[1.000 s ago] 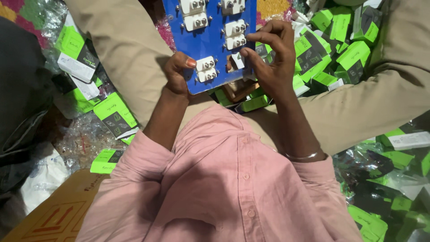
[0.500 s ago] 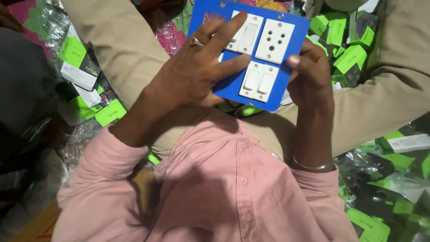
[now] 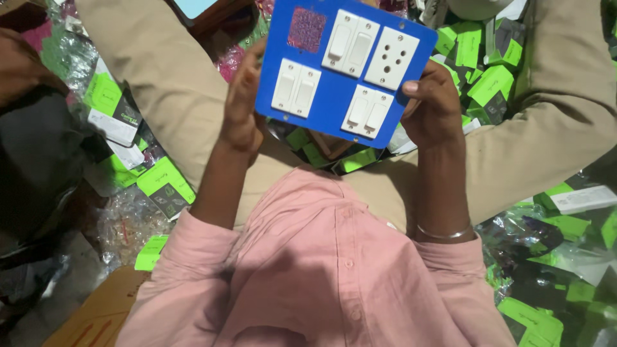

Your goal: The person sits on the floor and assembles white electrical switches and sockets onto a blue plastic mounting board. They pick up individual switches and sockets, place them into the board's cutouts, and secure them with screws using a screwdriver. The person repeatedly flips the board to access the back and tighten screws.

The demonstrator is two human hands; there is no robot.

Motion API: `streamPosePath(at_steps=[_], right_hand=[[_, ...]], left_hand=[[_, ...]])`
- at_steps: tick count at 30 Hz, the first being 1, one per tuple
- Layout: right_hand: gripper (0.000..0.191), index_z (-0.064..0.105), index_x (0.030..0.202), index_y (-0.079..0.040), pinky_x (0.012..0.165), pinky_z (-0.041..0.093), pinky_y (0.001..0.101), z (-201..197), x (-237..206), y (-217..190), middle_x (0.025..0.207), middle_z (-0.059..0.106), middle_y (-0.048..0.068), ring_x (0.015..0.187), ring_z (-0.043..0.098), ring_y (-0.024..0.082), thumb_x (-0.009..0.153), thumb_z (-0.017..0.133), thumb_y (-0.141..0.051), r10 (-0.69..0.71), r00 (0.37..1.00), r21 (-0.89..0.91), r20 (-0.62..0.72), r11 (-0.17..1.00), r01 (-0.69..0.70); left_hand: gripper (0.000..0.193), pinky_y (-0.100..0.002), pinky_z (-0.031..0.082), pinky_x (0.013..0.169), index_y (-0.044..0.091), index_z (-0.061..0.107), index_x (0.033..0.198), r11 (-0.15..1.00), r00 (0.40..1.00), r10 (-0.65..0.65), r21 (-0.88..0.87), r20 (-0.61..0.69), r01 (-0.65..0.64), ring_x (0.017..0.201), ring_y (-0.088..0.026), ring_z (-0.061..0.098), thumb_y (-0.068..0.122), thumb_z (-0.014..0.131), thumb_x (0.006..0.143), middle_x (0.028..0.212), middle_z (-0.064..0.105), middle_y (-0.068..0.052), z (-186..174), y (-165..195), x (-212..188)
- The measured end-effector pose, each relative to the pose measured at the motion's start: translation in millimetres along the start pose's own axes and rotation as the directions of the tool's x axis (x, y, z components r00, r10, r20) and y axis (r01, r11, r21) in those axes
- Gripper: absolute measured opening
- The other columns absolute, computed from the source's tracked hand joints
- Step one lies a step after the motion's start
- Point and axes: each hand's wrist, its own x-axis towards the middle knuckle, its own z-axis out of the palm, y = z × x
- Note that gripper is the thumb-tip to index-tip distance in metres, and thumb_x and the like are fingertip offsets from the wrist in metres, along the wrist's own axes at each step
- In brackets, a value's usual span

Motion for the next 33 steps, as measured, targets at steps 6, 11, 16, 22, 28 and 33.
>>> streamPosePath(at_steps=[6, 11, 16, 22, 28, 33], right_hand=[[0.033, 0.066, 0.122, 0.008, 0.071, 0.051, 0.0257, 1, 8, 5, 0.102, 0.069, 0.010, 0.081, 0.063, 0.013, 0.095, 0.069, -0.011, -0.028, 0.985, -0.351, -0.173, 0.936, -0.035], [0.045, 0.056, 0.127, -0.001, 0.097, 0.058, 0.0285, 27, 19, 23, 0.115, 0.070, 0.009, 0.107, 0.069, 0.013, 0.100, 0.080, -0.028, -0.263, 0.949, -0.561, -0.172, 0.818, 0.124], [0.043, 0.055, 0.118, -0.004, 0.091, 0.056, 0.0292, 32, 26, 39, 0.108, 0.069, 0.007, 0.099, 0.066, 0.012, 0.099, 0.081, -0.033, -0.367, 0.892, -0.673, -0.264, 0.733, 0.103], [0.028, 0.063, 0.100, -0.009, 0.061, 0.038, 0.0208, 14, 26, 30, 0.081, 0.057, -0.004, 0.069, 0.048, 0.002, 0.110, 0.064, -0.035, -0.267, 0.886, -0.471, -0.379, 0.880, 0.064], [0.022, 0.063, 0.098, -0.008, 0.053, 0.036, 0.0202, 11, 25, 17, 0.075, 0.058, -0.004, 0.060, 0.047, 0.002, 0.112, 0.067, -0.025, -0.134, 0.951, -0.304, -0.278, 0.952, 0.046], [0.013, 0.062, 0.096, -0.006, 0.055, 0.049, 0.0290, 11, 22, 17, 0.078, 0.066, 0.006, 0.059, 0.059, 0.014, 0.104, 0.061, -0.017, -0.037, 0.972, -0.161, -0.231, 0.987, -0.001]], left_hand=[[0.066, -0.033, 0.054, 0.104, 0.005, 0.054, 0.147, 0.986, 0.995, -0.084, 0.142, -0.057, 0.092, 0.117, -0.017, 0.064, 0.038, 0.081, 0.097, 0.130, 0.065, -0.009, 12, -14, -5], [0.067, -0.030, 0.053, 0.106, 0.006, 0.054, 0.146, 0.941, 0.999, -0.021, 0.337, -0.046, 0.035, 0.121, -0.015, 0.063, 0.037, 0.084, 0.094, 0.135, 0.063, -0.007, 21, -22, -5], [0.068, -0.031, 0.052, 0.110, 0.007, 0.054, 0.147, 0.918, 1.000, 0.015, 0.396, -0.005, -0.012, 0.127, -0.017, 0.062, 0.043, 0.081, 0.096, 0.140, 0.062, -0.008, 20, -28, -6], [0.072, -0.033, 0.043, 0.119, 0.005, 0.054, 0.149, 0.928, 0.998, 0.017, 0.373, -0.058, 0.006, 0.136, -0.019, 0.056, 0.058, 0.064, 0.102, 0.150, 0.058, -0.010, 6, -30, 0], [0.077, -0.037, 0.042, 0.123, 0.005, 0.046, 0.156, 0.998, 1.000, -0.012, -0.065, -0.010, 0.011, 0.143, -0.021, 0.053, 0.058, 0.061, 0.103, 0.154, 0.054, -0.010, -15, -37, 5], [0.072, -0.040, 0.045, 0.120, -0.002, 0.045, 0.152, 0.951, 1.000, 0.019, -0.309, -0.005, -0.019, 0.138, -0.025, 0.056, 0.054, 0.060, 0.109, 0.148, 0.057, -0.013, -27, -42, 6]])
